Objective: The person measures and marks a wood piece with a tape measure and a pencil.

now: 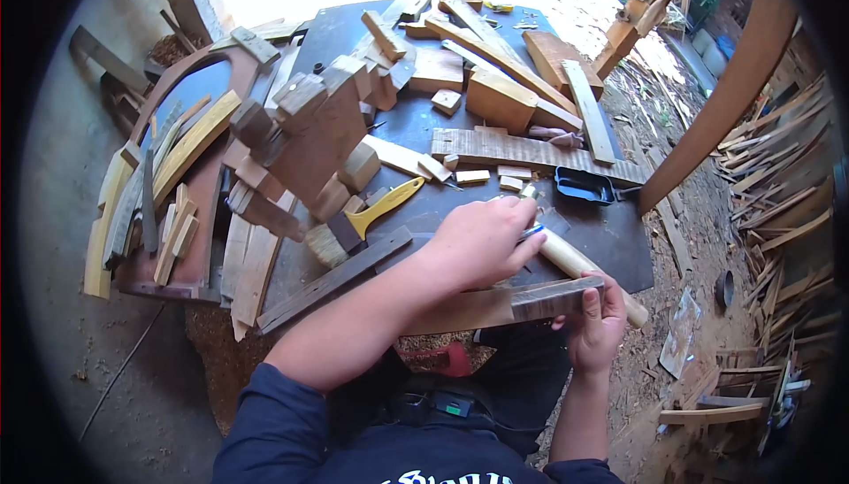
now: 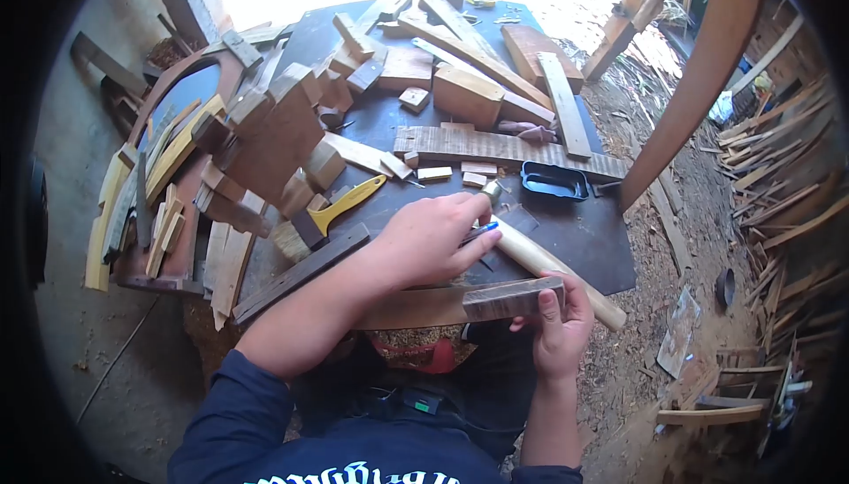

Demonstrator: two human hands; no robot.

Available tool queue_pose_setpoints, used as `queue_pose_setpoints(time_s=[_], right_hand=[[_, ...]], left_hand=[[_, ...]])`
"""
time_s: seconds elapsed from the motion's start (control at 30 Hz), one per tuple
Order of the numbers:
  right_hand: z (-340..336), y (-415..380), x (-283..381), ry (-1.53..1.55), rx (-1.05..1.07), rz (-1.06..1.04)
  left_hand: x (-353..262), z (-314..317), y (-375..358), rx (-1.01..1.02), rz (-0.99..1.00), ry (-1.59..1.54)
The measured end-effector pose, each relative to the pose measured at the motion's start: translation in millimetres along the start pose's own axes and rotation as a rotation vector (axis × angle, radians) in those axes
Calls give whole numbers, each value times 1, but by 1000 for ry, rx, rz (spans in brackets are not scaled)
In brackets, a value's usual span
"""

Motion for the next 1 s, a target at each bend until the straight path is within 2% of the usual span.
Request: queue_pose_setpoints(time_s=[0.2, 0.33, 0.4, 0.47, 0.6, 0.67, 0.7, 0.77, 0.83, 0.93, 1.0], right_hand=[[15, 14, 14, -200, -74, -105], [22, 42, 20, -212, -35, -62], [24, 71, 25, -375, 51, -79], [34, 106, 41, -658, 92, -306], [80, 200, 68, -825, 125, -551], [104, 267, 62, -908, 124, -573], [111, 308, 50, -996, 135, -661], [138, 380, 33, -1177, 194, -580], [157, 447, 8, -1496, 278, -496], [174, 526, -30, -1834, 390, -499], [188, 567, -47, -1895, 427, -483]], left_hand=[[8, -1, 2, -75, -31, 77], [12, 0, 5, -121, -38, -6], [11, 0, 5, -124, -69, -33], [10, 0, 5, -124, -86, -48], [7, 0, 4, -82, -129, -69], [10, 2, 4, -88, -121, -88], [11, 3, 4, -106, -114, -91], [12, 3, 4, -122, -106, -104], [13, 3, 4, -145, -95, -120], [15, 1, 6, -128, -107, -144], [16, 0, 7, -115, -115, -160]])
Point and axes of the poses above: each hand's wrist, its own y-axis towards the middle knuckle, its own z-axis out of the palm, x = y × z, the point moved 1 cm from there along y, towards the middle knuckle, and after that the axes turned 3 degrees about -z, right-handed, at the moved point
